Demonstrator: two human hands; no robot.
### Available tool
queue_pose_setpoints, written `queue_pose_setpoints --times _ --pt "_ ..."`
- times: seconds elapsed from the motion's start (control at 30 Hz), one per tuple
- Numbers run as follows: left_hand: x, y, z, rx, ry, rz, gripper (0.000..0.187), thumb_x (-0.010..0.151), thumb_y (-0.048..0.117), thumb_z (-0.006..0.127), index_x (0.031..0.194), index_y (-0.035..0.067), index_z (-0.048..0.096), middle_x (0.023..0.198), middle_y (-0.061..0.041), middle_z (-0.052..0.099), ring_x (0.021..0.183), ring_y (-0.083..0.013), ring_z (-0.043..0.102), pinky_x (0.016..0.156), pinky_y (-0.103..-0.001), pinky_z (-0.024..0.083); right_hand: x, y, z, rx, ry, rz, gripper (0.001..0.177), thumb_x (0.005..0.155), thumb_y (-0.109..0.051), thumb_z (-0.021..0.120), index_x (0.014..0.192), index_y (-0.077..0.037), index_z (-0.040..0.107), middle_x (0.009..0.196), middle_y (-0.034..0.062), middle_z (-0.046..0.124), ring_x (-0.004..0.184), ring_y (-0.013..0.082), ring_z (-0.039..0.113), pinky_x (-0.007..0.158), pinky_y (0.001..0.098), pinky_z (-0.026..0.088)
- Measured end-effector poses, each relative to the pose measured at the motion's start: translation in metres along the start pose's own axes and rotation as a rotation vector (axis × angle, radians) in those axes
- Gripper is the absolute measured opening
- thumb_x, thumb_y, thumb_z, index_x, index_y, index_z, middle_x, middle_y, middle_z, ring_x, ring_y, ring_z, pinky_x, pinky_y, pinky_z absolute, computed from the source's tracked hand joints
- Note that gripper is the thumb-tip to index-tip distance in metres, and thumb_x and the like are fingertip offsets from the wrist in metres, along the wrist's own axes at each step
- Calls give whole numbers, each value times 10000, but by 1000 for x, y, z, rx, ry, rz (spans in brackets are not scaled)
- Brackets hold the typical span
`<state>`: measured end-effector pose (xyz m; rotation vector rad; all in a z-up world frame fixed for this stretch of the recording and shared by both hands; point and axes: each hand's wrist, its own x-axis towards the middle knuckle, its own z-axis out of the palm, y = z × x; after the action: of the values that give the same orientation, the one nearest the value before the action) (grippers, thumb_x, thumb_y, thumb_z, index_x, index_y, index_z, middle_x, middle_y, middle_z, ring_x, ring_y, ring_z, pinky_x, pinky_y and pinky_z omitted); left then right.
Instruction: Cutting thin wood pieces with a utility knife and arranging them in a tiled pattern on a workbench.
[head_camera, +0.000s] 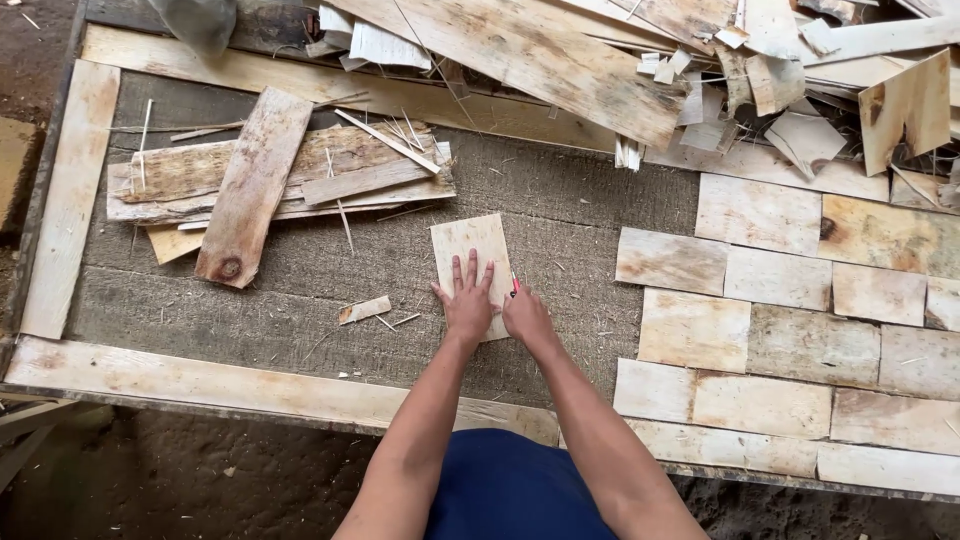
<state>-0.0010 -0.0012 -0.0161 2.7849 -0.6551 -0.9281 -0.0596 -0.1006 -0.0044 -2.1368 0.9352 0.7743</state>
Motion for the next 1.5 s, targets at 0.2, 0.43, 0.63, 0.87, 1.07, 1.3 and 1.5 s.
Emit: queue_pose_setpoints --times 0.2,0.43,0.63,0.87,1.07,1.3,1.5 --pt "2 -2 7 18 -1 3 899 893 378 743 1632 316 235 1741 6 -65 1583 -340 -70 1126 -814 123 0 20 20 -13 -5 4 548 1001 -379 385 1289 70 512 1235 349 650 1207 508 633 1004 569 526" --pt "6 -2 12 12 32 -3 862 909 374 713 1623 352 230 1738 31 -68 1580 -318 -96 1144 -801 103 -7 32 28 32 -13 6 533 1008 -350 386 1296 82 508 1232 364 651 1222 524 618 998 588 520" --pt "19 -2 20 3 -13 -11 975 879 388 762 1640 356 153 1731 37 -112 1578 -332 -113 1102 -849 110 -22 34 23 32 -17 14 529 1004 -354 395 1285 81 502 1249 365 650 1231 513 618 1013 578 515" --pt "17 -5 17 33 -31 -14 997 879 428 747 1642 375 106 1731 46 -109 1580 -327 -108 1100 -855 111 -45 42 30 20 -35 32 519 1006 -355 386 1280 68 511 1229 363 659 1226 514 621 1006 580 518" --pt "17 -5 18 38 -29 -23 999 880 451 743 1641 385 98 1729 60 -107 1579 -320 -114 1102 -854 103 -69 39 18 20 -80 46 570 1002 -404 392 1313 53 528 1240 322 667 1239 481 623 1015 562 514" --pt "16 -4 18 42 -51 -36 982 905 443 718 1638 392 67 1724 64 -132 1575 -308 -142 1115 -842 94 -41 54 9 90 -61 20 551 966 -362 402 1199 69 655 1068 304 731 1091 474 694 938 585 522" --pt "12 -2 8 31 -73 -32 979 911 446 706 1641 389 57 1720 67 -160 1572 -307 -159 1122 -833 88 -27 10 -27 76 15 -4 557 981 -415 400 1254 26 603 1081 280 724 1091 441 704 972 569 515"
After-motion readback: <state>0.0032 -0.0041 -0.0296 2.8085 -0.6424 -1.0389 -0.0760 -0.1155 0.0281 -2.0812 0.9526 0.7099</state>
